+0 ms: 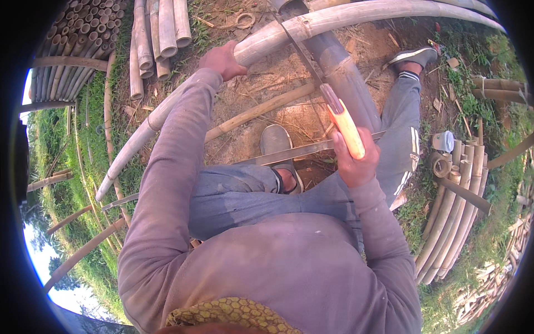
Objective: The person sits on the ground and uses a hand saw to cut long bamboo poles into shorter sections. They position each pole on a support, saw through it, and then move the cut pieces aside to continue with the next pole.
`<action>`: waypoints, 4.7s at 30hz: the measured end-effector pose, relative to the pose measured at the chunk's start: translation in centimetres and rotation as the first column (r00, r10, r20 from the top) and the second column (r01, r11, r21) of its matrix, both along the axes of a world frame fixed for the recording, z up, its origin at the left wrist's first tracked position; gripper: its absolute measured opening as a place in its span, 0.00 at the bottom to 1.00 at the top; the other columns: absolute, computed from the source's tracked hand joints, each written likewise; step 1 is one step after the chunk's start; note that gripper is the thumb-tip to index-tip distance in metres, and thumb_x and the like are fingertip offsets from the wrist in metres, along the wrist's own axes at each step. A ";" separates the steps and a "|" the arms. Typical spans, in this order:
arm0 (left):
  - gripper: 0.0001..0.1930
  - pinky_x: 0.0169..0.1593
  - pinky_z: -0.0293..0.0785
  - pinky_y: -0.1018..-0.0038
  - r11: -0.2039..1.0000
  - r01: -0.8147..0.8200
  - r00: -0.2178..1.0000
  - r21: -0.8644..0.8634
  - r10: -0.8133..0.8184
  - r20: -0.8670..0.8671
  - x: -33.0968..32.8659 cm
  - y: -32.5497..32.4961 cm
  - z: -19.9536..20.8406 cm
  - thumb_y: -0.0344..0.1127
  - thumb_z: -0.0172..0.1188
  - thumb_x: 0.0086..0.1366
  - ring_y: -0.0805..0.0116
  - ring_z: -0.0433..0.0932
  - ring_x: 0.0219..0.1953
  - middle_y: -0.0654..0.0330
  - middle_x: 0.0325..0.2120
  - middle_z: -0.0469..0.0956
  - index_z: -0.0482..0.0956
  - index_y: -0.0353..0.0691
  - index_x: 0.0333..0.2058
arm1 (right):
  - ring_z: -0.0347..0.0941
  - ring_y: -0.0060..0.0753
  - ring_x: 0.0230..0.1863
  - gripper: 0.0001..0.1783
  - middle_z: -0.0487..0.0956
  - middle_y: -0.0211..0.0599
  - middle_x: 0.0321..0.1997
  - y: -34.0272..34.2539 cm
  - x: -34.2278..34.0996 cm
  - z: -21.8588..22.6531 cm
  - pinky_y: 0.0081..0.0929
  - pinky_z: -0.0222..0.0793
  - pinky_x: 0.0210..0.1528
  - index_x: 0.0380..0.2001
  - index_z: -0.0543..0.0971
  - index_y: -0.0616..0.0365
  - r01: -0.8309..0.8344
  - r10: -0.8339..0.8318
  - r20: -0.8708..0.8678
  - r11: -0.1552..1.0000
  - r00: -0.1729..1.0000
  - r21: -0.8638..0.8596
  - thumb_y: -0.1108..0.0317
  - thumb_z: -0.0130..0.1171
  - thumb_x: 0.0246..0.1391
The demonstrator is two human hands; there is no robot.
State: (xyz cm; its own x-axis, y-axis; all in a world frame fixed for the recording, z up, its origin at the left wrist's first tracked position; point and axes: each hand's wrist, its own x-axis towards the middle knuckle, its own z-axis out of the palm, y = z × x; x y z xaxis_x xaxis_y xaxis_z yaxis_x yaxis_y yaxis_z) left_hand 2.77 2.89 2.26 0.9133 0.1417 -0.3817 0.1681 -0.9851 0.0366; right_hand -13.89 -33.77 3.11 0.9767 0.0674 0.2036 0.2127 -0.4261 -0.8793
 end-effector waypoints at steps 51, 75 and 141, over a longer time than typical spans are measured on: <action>0.37 0.59 0.80 0.55 0.999 -0.038 0.999 -0.010 0.038 0.008 -0.2 -0.1 -0.3 0.59 0.75 0.52 0.48 0.86 0.52 0.50 0.49 0.86 0.76 0.48 0.57 | 0.81 0.33 0.28 0.12 0.83 0.41 0.28 2.3 2.5 0.9 0.33 0.75 0.33 0.40 0.81 0.63 -0.010 0.010 0.002 1.000 1.000 -0.020 0.66 0.73 0.63; 0.38 0.56 0.80 0.53 1.000 -0.027 1.000 0.001 0.027 0.016 -0.3 -1.0 -0.8 0.55 0.76 0.52 0.46 0.86 0.50 0.50 0.48 0.87 0.76 0.50 0.59 | 0.84 0.38 0.30 0.12 0.84 0.42 0.31 2.2 3.6 -1.1 0.33 0.77 0.34 0.44 0.83 0.63 -0.005 0.006 0.091 1.000 0.996 -0.010 0.68 0.73 0.63; 0.38 0.55 0.81 0.52 1.000 -0.014 0.997 -0.014 0.015 0.076 -1.3 -2.2 0.3 0.53 0.76 0.50 0.44 0.86 0.51 0.48 0.48 0.86 0.74 0.49 0.59 | 0.81 0.31 0.26 0.13 0.83 0.39 0.27 5.3 8.7 -3.0 0.32 0.75 0.31 0.40 0.83 0.59 0.005 -0.014 0.107 0.996 0.994 0.089 0.63 0.74 0.62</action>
State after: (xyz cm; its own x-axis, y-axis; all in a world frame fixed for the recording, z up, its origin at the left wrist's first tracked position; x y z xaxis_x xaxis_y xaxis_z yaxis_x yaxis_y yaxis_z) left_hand 1.49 0.66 2.59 0.9376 0.1506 -0.3135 0.1789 -0.9818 0.0632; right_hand -5.22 -28.43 0.08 0.9494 0.0351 0.3121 0.3042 -0.3500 -0.8860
